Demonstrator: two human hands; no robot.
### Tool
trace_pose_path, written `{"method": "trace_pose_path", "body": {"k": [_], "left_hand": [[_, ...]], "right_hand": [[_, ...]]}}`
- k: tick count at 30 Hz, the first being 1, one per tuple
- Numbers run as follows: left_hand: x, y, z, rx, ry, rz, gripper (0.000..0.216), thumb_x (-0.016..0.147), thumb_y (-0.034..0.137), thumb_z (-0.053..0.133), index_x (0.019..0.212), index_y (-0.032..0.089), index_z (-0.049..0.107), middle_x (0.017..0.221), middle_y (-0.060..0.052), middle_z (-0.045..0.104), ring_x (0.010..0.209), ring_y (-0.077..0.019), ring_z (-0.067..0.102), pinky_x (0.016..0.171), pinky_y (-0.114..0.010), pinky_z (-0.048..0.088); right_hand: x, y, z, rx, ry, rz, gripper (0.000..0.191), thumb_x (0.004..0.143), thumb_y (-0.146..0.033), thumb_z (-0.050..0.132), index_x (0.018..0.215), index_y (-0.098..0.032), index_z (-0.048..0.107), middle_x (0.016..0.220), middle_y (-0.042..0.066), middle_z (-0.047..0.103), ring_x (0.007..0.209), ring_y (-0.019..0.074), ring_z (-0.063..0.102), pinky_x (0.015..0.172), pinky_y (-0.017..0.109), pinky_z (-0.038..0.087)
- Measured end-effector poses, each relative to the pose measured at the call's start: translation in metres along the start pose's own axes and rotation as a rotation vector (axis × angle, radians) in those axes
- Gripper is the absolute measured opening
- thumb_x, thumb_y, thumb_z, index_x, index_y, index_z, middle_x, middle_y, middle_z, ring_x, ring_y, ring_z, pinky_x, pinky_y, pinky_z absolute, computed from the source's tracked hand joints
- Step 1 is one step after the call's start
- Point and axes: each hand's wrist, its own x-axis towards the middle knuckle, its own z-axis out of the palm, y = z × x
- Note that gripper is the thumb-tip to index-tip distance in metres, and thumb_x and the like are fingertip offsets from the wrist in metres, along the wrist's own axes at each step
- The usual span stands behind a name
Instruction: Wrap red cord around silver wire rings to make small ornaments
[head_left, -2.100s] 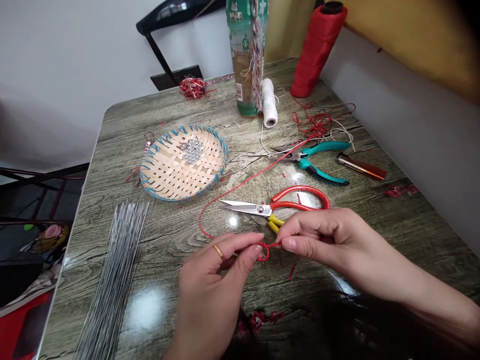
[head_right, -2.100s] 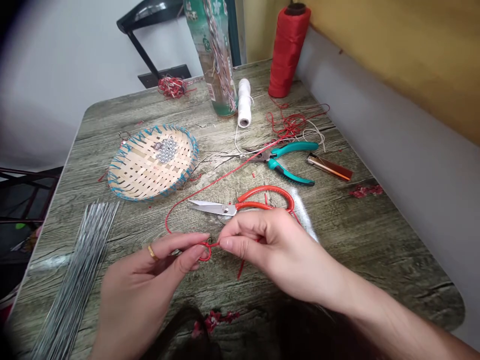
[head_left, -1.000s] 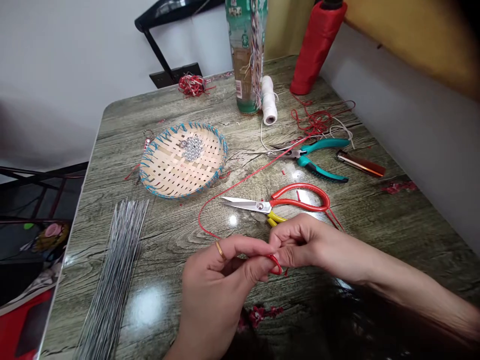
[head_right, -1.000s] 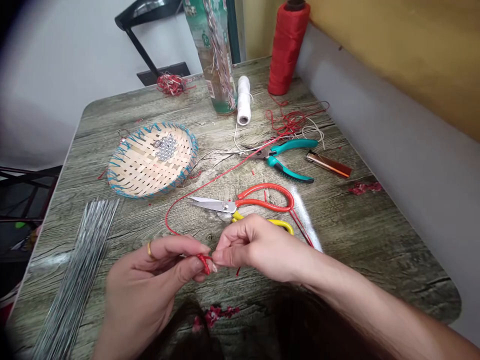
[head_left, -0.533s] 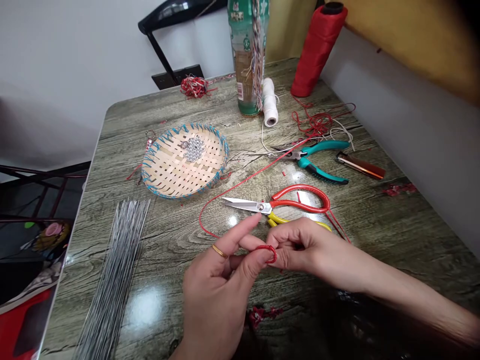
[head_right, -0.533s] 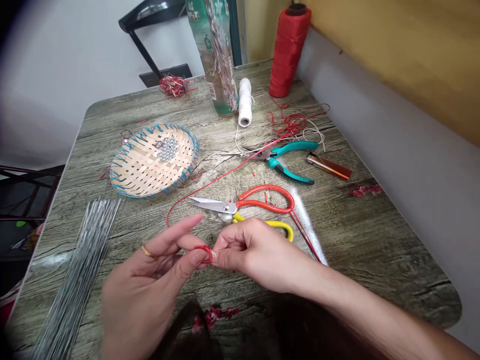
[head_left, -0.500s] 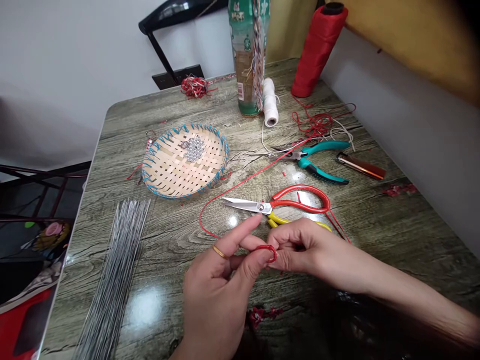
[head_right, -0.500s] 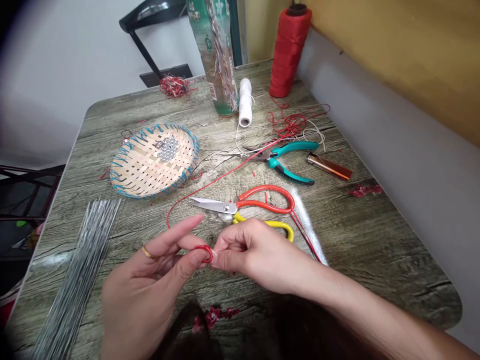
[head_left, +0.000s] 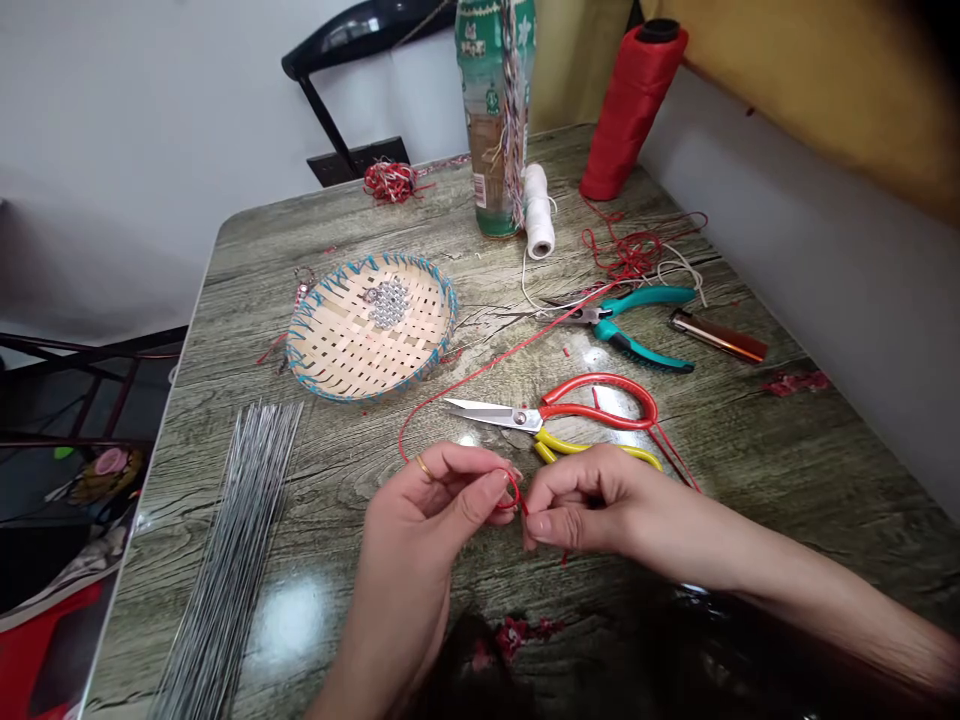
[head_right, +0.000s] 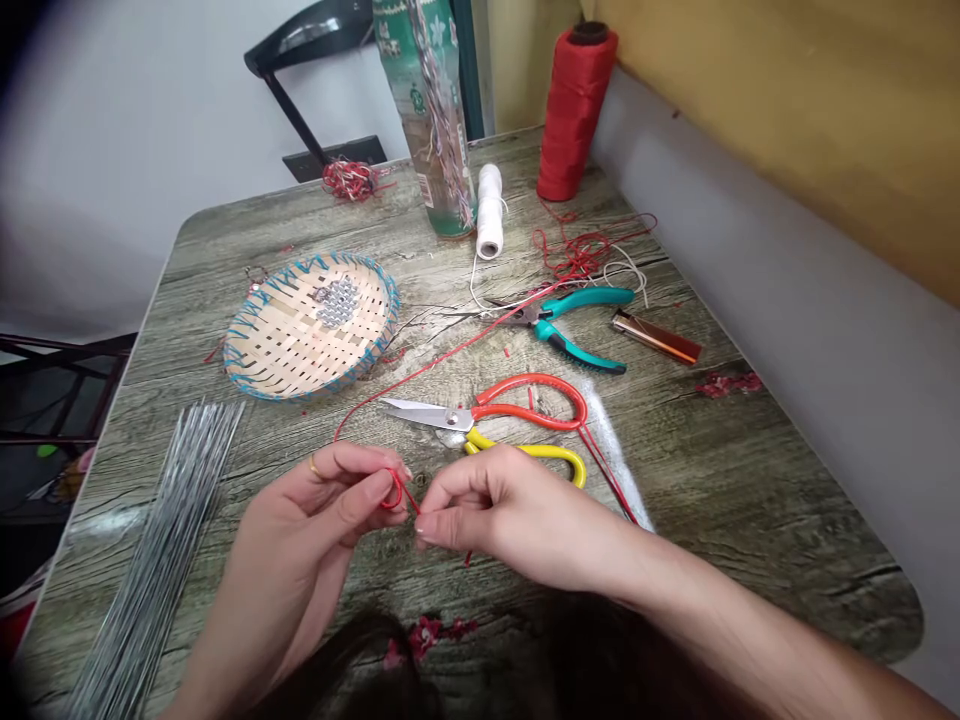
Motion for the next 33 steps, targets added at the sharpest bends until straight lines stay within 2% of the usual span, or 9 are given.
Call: {"method": "trace_pose_path", "body": {"k": [3,7,11,14,17,20,24,28,33], "left_hand": [[0.001,0.005,0.001,-0.048,0.020,-0.128,0.004,0.067,0.016,0.073,0.068,0.015,0.070,0.067,0.000,0.065,0.060,-0.0082,0.058,0.058,-0.017,0.048],[0.000,0.004,0.002,-0.055,-0.015,-0.124,0.003,0.068,0.016,0.072,0.068,0.013,0.069,0.062,0.001,0.063,0.055,-0.0066,0.055,0.054,-0.015,0.046],[0.000,-0.005,0.004,-0.012,0.011,-0.009,0.002,0.071,0.014,0.070,0.072,0.016,0.069,0.067,0.001,0.067,0.061,-0.0078,0.058,0.058,-0.015,0.047],[0.000,-0.010,0.006,0.048,0.070,0.093,0.004,0.071,0.013,0.069,0.071,0.017,0.069,0.067,0.002,0.067,0.062,-0.0090,0.059,0.060,-0.017,0.048],[-0.001,-0.012,0.009,0.109,0.137,0.168,0.006,0.070,0.012,0.069,0.070,0.018,0.068,0.066,0.002,0.067,0.063,-0.0105,0.060,0.059,-0.018,0.049],[-0.002,-0.013,0.011,0.113,0.123,0.189,0.009,0.070,0.011,0.068,0.070,0.020,0.069,0.066,0.003,0.067,0.065,-0.0099,0.061,0.060,-0.016,0.049],[-0.003,-0.013,0.012,0.055,0.085,0.156,0.012,0.070,0.009,0.068,0.068,0.021,0.069,0.067,0.004,0.067,0.066,-0.0084,0.061,0.063,-0.014,0.049],[-0.005,-0.010,0.011,-0.008,0.059,0.104,0.009,0.069,0.010,0.070,0.067,0.019,0.069,0.066,0.003,0.067,0.065,-0.0084,0.059,0.062,-0.015,0.047],[-0.005,-0.008,0.009,-0.035,0.052,0.053,0.005,0.066,0.013,0.073,0.066,0.017,0.070,0.062,0.002,0.066,0.055,-0.0076,0.054,0.050,-0.015,0.044]], "right_hand": [[0.001,-0.001,-0.002,-0.041,0.002,-0.014,0.017,0.081,-0.029,0.058,0.075,-0.014,0.061,0.065,-0.002,0.051,0.061,0.0098,0.042,0.057,0.023,0.031],[0.000,-0.004,-0.001,-0.223,0.017,-0.090,0.021,0.088,-0.028,0.049,0.078,-0.016,0.063,0.073,0.000,0.057,0.070,0.0119,0.050,0.064,0.024,0.037],[-0.006,-0.009,0.004,-0.498,0.304,-0.251,0.015,0.088,-0.027,0.052,0.088,-0.019,0.064,0.089,0.003,0.060,0.081,0.0145,0.056,0.070,0.026,0.042],[-0.011,-0.009,0.010,-0.562,0.535,-0.384,0.012,0.084,-0.021,0.056,0.096,-0.019,0.058,0.101,0.004,0.055,0.066,0.0092,0.054,0.057,0.023,0.043],[-0.013,-0.004,0.015,-0.649,0.666,-0.535,0.019,0.080,-0.019,0.061,0.096,-0.019,0.051,0.091,0.002,0.056,0.057,0.0077,0.050,0.051,0.022,0.042],[-0.012,0.002,0.017,-0.784,0.645,-0.645,0.022,0.078,-0.022,0.067,0.093,-0.020,0.050,0.082,0.000,0.060,0.066,0.0109,0.055,0.057,0.023,0.044],[-0.009,0.007,0.019,-0.908,0.644,-0.750,0.016,0.082,-0.017,0.063,0.092,-0.019,0.051,0.081,0.001,0.064,0.074,0.0132,0.059,0.067,0.025,0.045],[-0.009,0.008,0.020,-0.964,0.708,-0.765,0.014,0.081,-0.014,0.063,0.090,-0.018,0.053,0.079,0.001,0.065,0.072,0.0133,0.060,0.066,0.026,0.046],[-0.009,0.009,0.020,-0.976,0.722,-0.811,0.014,0.082,-0.011,0.061,0.092,-0.018,0.055,0.079,0.002,0.067,0.073,0.0145,0.062,0.069,0.027,0.049]]}}
